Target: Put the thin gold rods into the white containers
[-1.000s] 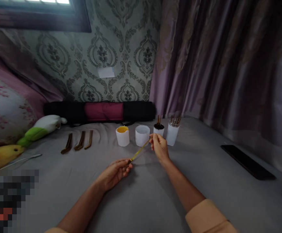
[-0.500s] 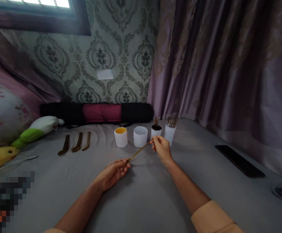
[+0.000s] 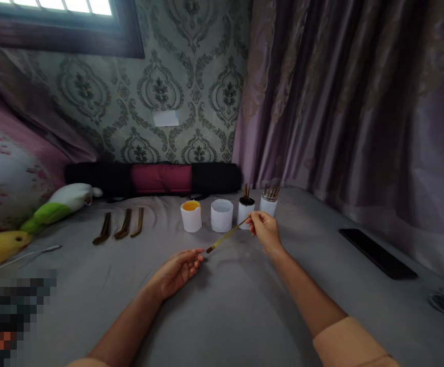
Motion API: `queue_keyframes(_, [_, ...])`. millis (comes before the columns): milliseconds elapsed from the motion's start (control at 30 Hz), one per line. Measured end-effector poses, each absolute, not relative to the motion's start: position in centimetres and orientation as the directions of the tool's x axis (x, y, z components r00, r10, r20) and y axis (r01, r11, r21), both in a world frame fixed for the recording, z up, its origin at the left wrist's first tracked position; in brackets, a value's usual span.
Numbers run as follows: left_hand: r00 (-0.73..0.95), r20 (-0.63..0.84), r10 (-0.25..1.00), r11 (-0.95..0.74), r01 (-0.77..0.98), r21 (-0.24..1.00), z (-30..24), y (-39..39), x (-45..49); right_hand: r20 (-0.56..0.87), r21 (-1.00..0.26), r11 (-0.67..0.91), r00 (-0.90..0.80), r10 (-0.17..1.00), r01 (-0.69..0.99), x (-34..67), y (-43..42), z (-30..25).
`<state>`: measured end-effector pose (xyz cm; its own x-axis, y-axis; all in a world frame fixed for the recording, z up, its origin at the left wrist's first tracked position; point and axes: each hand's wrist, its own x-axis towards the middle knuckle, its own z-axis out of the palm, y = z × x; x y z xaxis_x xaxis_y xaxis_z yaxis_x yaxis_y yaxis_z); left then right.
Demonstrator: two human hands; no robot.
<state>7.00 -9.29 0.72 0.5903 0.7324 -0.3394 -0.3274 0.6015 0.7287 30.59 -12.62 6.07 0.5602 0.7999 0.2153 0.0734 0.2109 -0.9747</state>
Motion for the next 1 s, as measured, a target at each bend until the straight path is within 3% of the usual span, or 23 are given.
queue_keyframes(467, [0.614,-0.360,0.702,0.678,-0.422,0.603,0.7,-8.4,6.3,0.241,-0.970,0.178,0.672,0.700,0.163,35.4,-13.6,10.0])
queue_keyframes(1000, [0.631,-0.355,0.689,0.696,-0.441,0.567,0.5,-8.0,6.2,0.451,-0.888,0.148,0.759,0.470,0.436,38.8,-12.7,16.4])
